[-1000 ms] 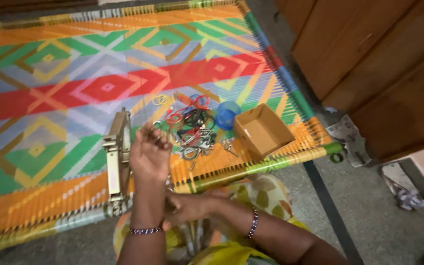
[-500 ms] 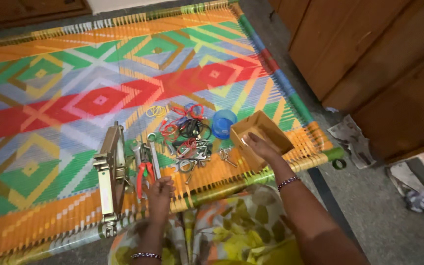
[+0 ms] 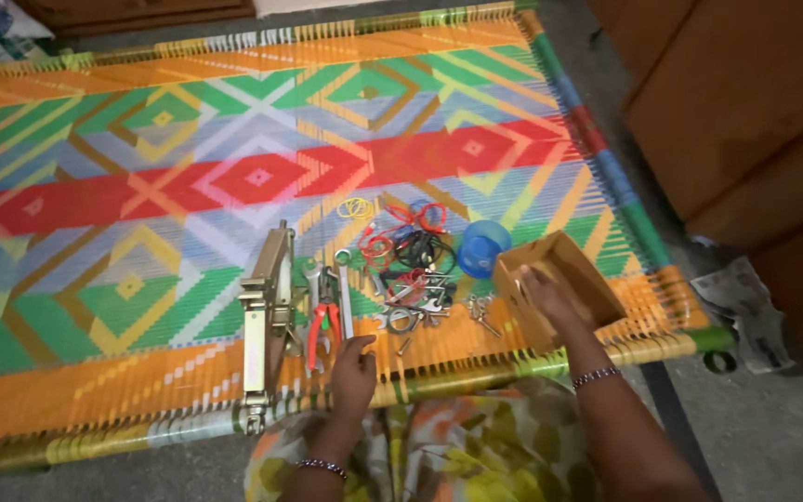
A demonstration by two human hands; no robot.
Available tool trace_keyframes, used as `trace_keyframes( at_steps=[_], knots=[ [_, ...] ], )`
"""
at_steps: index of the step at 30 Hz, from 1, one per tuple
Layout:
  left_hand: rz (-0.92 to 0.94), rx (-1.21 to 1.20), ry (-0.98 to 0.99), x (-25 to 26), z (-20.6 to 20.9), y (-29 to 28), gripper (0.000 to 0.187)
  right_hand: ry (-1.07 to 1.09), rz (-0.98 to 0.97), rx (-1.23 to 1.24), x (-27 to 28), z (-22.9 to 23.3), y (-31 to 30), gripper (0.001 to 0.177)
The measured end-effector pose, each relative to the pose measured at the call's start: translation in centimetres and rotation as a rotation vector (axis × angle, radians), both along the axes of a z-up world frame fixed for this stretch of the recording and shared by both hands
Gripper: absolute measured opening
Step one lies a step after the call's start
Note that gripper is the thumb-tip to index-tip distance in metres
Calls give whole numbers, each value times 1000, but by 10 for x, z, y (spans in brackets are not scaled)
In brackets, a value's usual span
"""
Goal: The person assembles a door lock mechanism by hand, handling screws, nuts, and washers. They place small parts into a cardboard box and manipulate the lock body and associated hardware on a woven table.
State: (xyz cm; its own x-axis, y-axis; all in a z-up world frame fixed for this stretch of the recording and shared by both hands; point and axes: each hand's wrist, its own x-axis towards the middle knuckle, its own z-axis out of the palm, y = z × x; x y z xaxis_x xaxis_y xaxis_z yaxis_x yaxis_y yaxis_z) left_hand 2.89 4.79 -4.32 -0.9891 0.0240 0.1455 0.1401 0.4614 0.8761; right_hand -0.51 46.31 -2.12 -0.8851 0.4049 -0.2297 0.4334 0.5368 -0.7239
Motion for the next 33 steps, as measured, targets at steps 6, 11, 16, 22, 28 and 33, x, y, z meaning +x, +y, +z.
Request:
trace_keyframes(
  at_steps=[6, 11, 16, 22, 28, 33],
  knots=[
    [47, -2, 39, -7, -3, 8, 25, 527, 84, 232, -17, -10, -57, 32],
    [73, 58, 153, -23, -2, 29, 28, 369, 431, 228, -44, -11, -145, 37],
    [47, 146, 152, -31, 2, 24, 27, 389, 619, 423, -61, -22, -195, 54],
    [148, 165, 78, -55, -1, 18, 27, 301, 523, 118, -92, -55, -186, 46],
    [44, 10, 9, -57, -4, 30, 28, 322, 549, -76, -136, -62, -158, 13],
    [-174, -328, 126, -54, -2, 30, 33, 258, 455, -454, -166, -27, -150, 14]
  ],
)
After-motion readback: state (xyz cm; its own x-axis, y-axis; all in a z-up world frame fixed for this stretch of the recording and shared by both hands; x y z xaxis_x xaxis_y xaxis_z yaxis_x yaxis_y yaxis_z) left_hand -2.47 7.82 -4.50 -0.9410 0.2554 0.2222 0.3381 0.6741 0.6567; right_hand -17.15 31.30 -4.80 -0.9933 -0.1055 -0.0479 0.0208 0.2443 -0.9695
